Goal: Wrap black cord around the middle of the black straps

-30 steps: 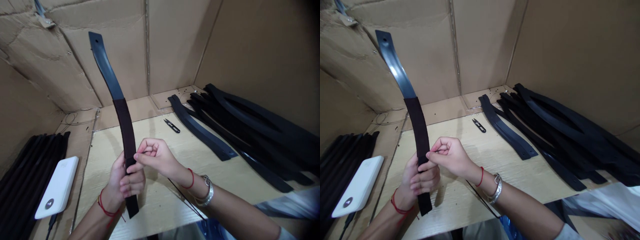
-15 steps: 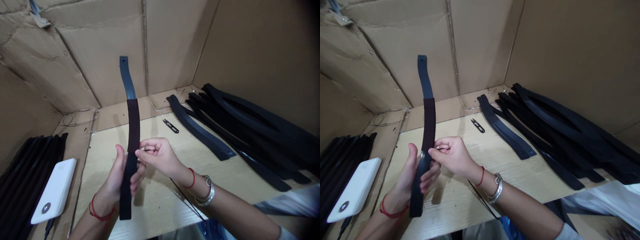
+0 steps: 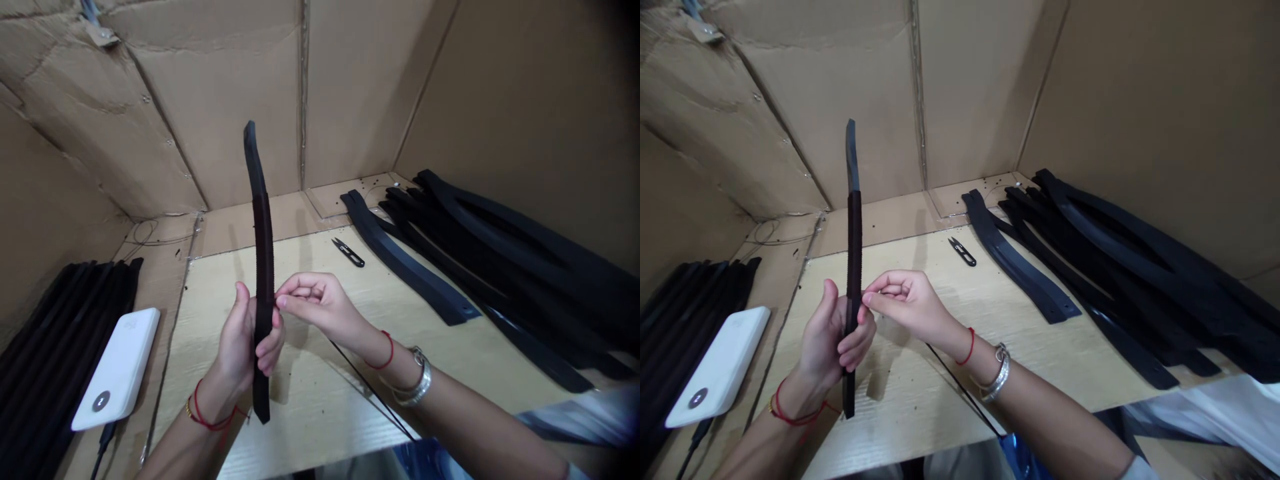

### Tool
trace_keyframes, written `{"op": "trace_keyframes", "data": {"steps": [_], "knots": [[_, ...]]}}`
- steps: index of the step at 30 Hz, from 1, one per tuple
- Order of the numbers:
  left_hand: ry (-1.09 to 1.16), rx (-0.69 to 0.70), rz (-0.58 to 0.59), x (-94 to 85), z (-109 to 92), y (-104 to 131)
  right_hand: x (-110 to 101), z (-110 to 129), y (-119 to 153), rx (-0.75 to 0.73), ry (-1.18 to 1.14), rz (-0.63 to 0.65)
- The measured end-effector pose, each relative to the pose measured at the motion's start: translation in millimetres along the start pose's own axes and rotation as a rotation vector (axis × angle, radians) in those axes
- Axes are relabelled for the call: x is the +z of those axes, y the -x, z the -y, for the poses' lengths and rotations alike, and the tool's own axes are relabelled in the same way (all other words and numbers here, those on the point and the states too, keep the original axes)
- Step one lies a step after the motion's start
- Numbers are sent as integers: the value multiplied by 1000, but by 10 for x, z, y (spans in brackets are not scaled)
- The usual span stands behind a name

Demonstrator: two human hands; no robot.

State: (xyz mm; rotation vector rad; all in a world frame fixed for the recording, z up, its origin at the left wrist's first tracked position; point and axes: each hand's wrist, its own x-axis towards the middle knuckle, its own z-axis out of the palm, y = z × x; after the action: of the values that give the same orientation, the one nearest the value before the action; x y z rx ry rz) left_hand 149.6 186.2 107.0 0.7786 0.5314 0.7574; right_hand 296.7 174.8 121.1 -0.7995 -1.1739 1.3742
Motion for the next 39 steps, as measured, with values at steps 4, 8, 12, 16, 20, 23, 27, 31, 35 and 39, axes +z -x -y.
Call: {"op": "trace_keyframes", "data": {"steps": [4,8,12,16,20,23,27,31,35,39], "knots": [[93,0,180,-25,22,6,7,2,16,34,-36,42],[151,-39,339,-51,59,11,-6,1,21,105,-47,98],[124,-73,351,-111,114,1,-30,-4,33,146,-43,148],[-106,-119,230,-149,128,-20,-32,-20,40,178,-67,170],[-432,-15,-113,-89,85,-33,-2,-48,25,75,-46,38],[-584,238,-298,-19,78,-38,15,-74,7,61,-50,6],[-530,372,-373,43,107,-43,34,-94,-6,74,-74,-10],[-380,398,-386,94,97,-39,67,-97,-2,95,-139,26],[-286,386,-366,131,79,-27,84,-92,9,109,-193,28],[-235,385,-363,133,91,-25,82,-106,13,108,-206,13]]}}
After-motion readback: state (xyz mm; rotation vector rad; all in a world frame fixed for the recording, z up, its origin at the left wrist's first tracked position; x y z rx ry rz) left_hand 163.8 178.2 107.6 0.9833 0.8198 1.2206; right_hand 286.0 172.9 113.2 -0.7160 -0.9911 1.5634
